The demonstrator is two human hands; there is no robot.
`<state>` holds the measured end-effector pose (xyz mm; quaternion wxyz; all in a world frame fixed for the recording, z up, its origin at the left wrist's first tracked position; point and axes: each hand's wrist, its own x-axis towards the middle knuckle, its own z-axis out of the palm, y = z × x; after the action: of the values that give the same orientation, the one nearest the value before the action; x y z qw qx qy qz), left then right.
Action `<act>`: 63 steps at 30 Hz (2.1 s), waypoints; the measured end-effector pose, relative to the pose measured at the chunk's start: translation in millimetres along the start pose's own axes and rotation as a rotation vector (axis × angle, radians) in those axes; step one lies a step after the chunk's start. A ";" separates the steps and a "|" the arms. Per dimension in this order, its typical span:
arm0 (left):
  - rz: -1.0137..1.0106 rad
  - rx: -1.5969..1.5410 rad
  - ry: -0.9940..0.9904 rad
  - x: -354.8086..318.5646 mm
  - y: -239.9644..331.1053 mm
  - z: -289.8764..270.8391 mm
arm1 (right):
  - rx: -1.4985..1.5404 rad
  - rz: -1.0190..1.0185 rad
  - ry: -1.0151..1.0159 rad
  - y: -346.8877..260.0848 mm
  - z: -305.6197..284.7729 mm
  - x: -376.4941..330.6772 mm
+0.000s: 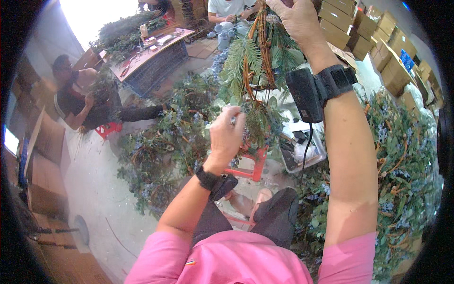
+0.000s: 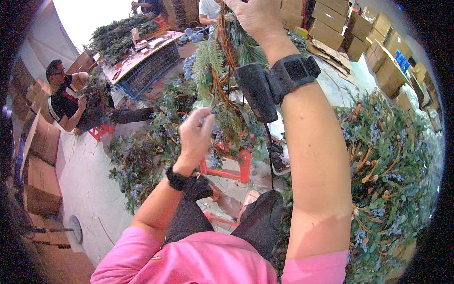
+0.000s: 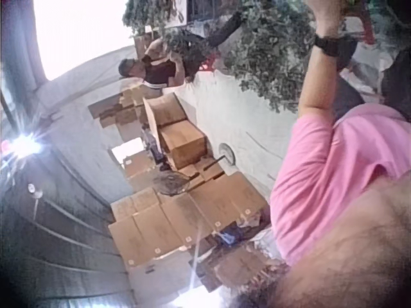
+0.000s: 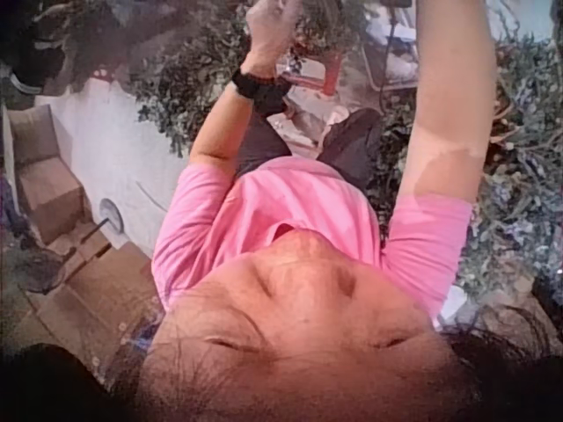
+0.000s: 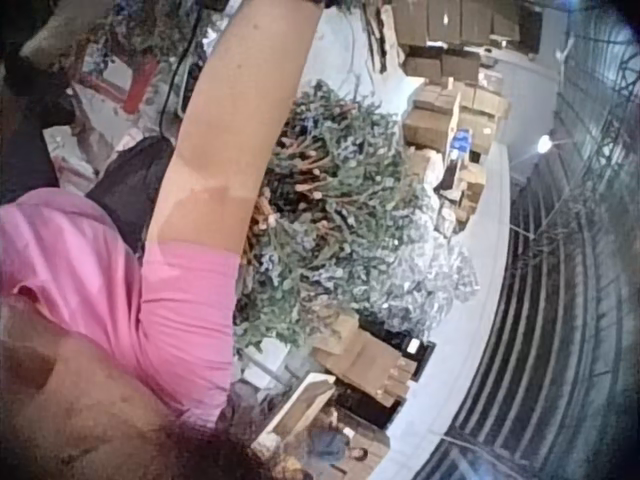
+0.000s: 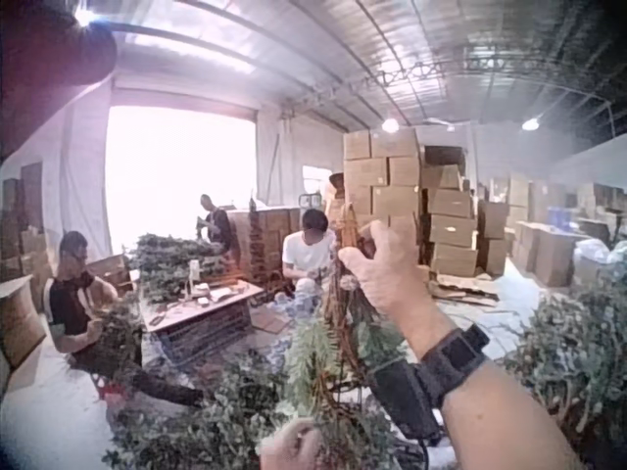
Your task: The recorder is assembling artificial foliage and berries into decorative bundles or wreaths.
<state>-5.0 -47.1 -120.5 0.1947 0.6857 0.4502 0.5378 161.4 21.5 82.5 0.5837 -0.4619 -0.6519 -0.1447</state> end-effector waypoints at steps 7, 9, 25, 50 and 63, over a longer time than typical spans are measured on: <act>0.590 0.218 0.324 76.3 32.3 -21.2 | 0.093 0.028 -0.043 0.5 0.5 0.2; 0.584 0.396 0.186 83.0 35.0 -9.1 | 0.077 -0.039 0.009 -0.7 1.0 -1.5; 0.614 0.018 0.186 154.3 123.8 -58.1 | 0.134 0.045 -0.078 -24.2 -1.4 -4.6; 0.361 -0.050 0.150 216.1 65.5 -151.5 | -0.001 0.153 -0.461 78.4 28.3 -253.6; 0.209 -0.371 0.148 195.5 71.4 -155.2 | -0.518 -0.269 -0.898 45.1 14.0 -185.8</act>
<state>-114.4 43.8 96.8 0.2270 0.6396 0.2832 0.6776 167.3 -24.9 -103.4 0.0905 -0.5196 -0.8340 -0.1622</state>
